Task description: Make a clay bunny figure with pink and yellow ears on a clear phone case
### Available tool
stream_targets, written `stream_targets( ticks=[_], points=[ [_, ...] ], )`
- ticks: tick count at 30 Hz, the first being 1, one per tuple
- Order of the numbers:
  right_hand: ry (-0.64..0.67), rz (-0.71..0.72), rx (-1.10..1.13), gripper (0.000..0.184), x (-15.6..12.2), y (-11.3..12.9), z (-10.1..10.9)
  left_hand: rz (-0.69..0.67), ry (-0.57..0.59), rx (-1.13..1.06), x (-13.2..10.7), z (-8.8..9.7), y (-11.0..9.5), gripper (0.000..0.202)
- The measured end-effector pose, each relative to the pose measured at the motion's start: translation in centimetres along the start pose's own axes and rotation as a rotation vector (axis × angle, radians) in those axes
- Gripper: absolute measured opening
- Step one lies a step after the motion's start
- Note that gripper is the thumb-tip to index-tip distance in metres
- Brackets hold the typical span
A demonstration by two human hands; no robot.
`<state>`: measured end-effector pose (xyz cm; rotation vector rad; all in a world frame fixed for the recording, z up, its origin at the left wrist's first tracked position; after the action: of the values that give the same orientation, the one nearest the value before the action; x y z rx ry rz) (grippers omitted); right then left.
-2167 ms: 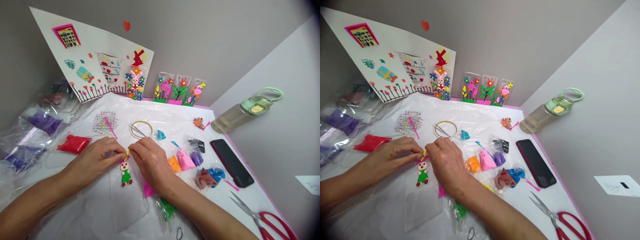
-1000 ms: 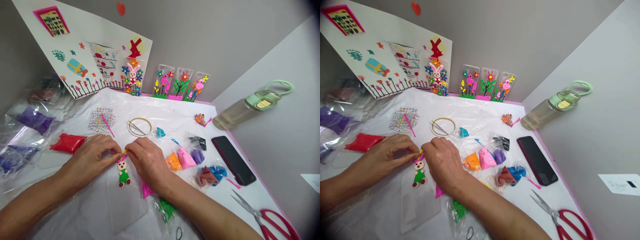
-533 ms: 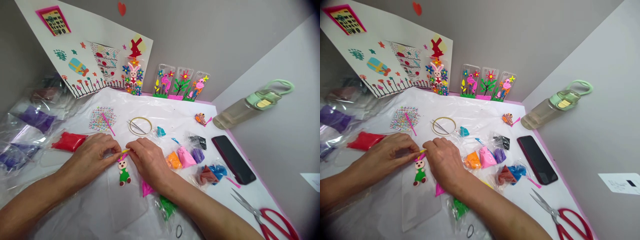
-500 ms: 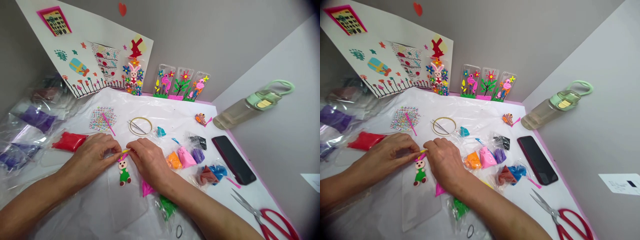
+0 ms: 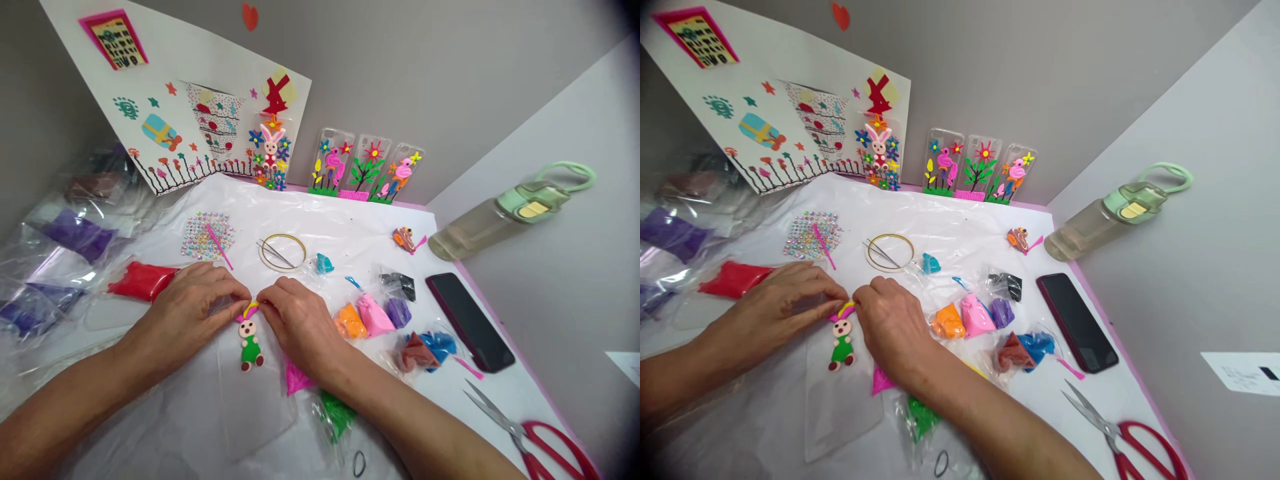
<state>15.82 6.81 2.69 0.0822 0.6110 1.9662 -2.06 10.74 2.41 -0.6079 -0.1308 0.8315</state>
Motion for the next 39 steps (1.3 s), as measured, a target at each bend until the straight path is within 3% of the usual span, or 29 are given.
stream_targets(
  ticks=[12,17,27,39],
  points=[
    [0.007,0.035,0.061,0.019,-0.4,-0.3,0.3,-0.010,0.045,0.020,-0.1,-0.4,0.3,0.021],
    [0.012,0.106,-0.043,0.021,-0.6,-0.6,0.4,-0.031,0.024,0.051,-0.1,0.1,0.2,0.017],
    [0.013,0.049,-0.181,0.005,-0.5,-0.6,0.2,-0.048,0.062,0.179,-0.3,0.1,-0.1,0.021],
    [0.041,0.101,-0.107,0.011,-0.6,-0.1,0.4,-0.006,0.050,0.170,-0.2,-0.3,-0.7,0.019]
  ],
)
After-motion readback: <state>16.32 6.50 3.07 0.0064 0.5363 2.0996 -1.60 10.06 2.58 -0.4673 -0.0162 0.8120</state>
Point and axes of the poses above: each hand's wrist, its own x-axis towards the middle knuckle, its own z-axis out of the back of the hand, y = z × x, the point moved 2 cm from there along x, towards the middle knuckle, and after that the axes turned 15 degrees about y, right-handed, at the moved point
